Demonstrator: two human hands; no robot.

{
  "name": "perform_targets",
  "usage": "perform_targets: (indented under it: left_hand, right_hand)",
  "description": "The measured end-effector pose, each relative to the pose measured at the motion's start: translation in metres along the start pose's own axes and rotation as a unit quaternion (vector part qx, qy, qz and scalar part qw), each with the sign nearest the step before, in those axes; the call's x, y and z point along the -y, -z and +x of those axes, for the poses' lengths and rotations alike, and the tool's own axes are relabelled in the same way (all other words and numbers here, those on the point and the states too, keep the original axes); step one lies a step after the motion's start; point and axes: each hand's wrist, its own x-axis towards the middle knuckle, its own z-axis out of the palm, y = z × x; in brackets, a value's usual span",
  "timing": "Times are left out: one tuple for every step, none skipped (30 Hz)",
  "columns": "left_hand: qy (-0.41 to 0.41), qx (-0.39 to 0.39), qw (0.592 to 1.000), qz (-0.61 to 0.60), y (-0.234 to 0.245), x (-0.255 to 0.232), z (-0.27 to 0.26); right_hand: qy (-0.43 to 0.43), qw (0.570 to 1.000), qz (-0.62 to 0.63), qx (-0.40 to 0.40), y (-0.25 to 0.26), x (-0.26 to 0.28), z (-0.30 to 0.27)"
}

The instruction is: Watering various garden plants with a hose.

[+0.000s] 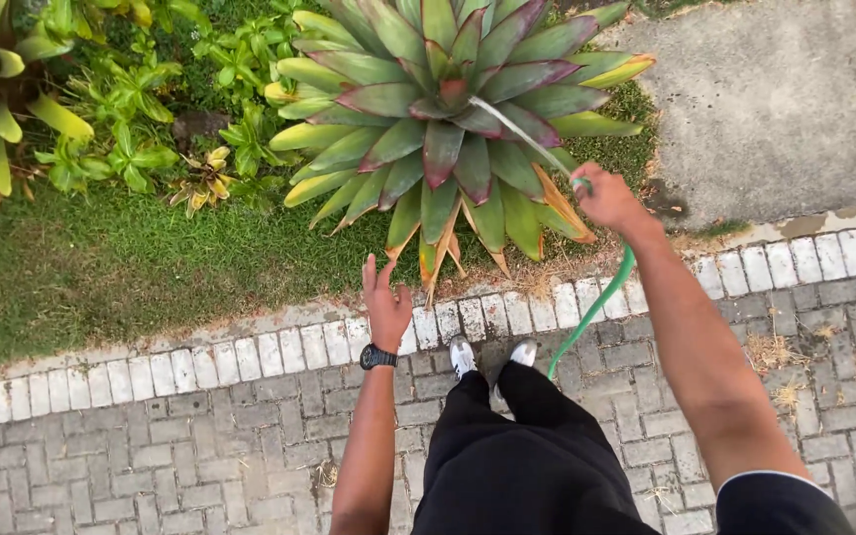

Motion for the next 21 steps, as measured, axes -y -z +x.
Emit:
perform_targets:
  left_hand:
    - [-0.001, -0.002, 1.0, 0.002, -0.001, -0.006, 0.008]
    - [-0.014, 0.004, 1.0, 0.013, -0.002, -0.012, 0.016]
    - [-0.027, 0.007, 0.999, 0.025, -0.003, -0.019, 0.026]
    - [-0.028, 0.003, 0.999, 0.028, -0.002, -0.026, 0.034]
    - [-0.031, 0.002, 0.999, 0.037, -0.002, -0.033, 0.043]
    - [-0.034, 0.002, 0.998, 0.047, -0.002, -0.04, 0.051]
    - [-0.03, -0.007, 0.998, 0.049, -0.005, -0.041, 0.063]
    - [-0.048, -0.015, 0.997, 0.064, -0.008, -0.042, 0.075]
    - [-0.067, -0.026, 0.994, 0.077, -0.013, -0.044, 0.087]
    - [-0.064, -0.038, 0.994, 0.078, -0.004, -0.062, 0.099]
    - [-0.051, -0.035, 0.993, 0.099, 0.001, -0.081, 0.114]
    - [-0.037, -0.032, 0.991, 0.121, 0.006, -0.101, 0.131]
    - [-0.033, -0.041, 0.991, 0.122, 0.001, -0.108, 0.145]
    - [-0.061, -0.068, 0.988, 0.123, -0.003, -0.115, 0.159]
    - [-0.092, -0.089, 0.984, 0.125, -0.005, -0.12, 0.171]
    - [-0.09, -0.093, 0.983, 0.128, -0.01, -0.127, 0.182]
    - [-0.09, -0.1, 0.984, 0.117, -0.015, -0.134, 0.189]
    - [-0.089, -0.107, 0.985, 0.107, -0.02, -0.14, 0.195]
    - [-0.083, -0.105, 0.985, 0.109, -0.027, -0.142, 0.194]
    - [-0.079, -0.102, 0.987, 0.096, -0.033, -0.143, 0.193]
    - [-0.079, -0.099, 0.988, 0.083, -0.037, -0.145, 0.195]
  right_hand:
    - [0.002, 1.0, 0.002, 0.0, 0.013, -0.001, 0.016]
    - [0.011, 0.999, -0.039, 0.001, 0.026, -0.001, 0.031]
    - [0.023, 0.997, -0.079, 0.003, 0.04, -0.001, 0.05]
    - [0.029, 0.997, -0.078, 0.003, 0.056, -0.009, 0.07]
    - [0.085, 0.99, -0.11, -0.024, 0.073, -0.015, 0.093]
    - [0.141, 0.978, -0.142, -0.051, 0.09, -0.022, 0.116]
    - [0.151, 0.977, -0.143, -0.048, 0.119, -0.023, 0.144]
    - [0.19, 0.958, -0.204, -0.071, 0.149, -0.024, 0.171]
    - [0.23, 0.932, -0.265, -0.096, 0.181, -0.023, 0.2]
    - [0.241, 0.928, -0.268, -0.096, 0.215, 0.001, 0.2]
    - [0.208, 0.934, -0.27, -0.108, 0.253, 0.025, 0.204]
    - [0.175, 0.939, -0.272, -0.12, 0.292, 0.048, 0.208]
    - [0.185, 0.936, -0.274, -0.12, 0.314, 0.062, 0.214]
    - [0.195, 0.925, -0.297, -0.134, 0.335, 0.075, 0.22]
    - [0.199, 0.916, -0.316, -0.149, 0.353, 0.083, 0.222]
    - [0.205, 0.915, -0.315, -0.148, 0.354, 0.079, 0.237]
    - [0.229, 0.908, -0.318, -0.149, 0.355, 0.07, 0.248]
    - [0.254, 0.9, -0.321, -0.15, 0.354, 0.062, 0.258]
    - [0.255, 0.901, -0.32, -0.142, 0.339, 0.059, 0.254]
    - [0.297, 0.917, -0.246, -0.102, 0.324, 0.055, 0.249]
    - [0.334, 0.925, -0.169, -0.064, 0.31, 0.053, 0.243]
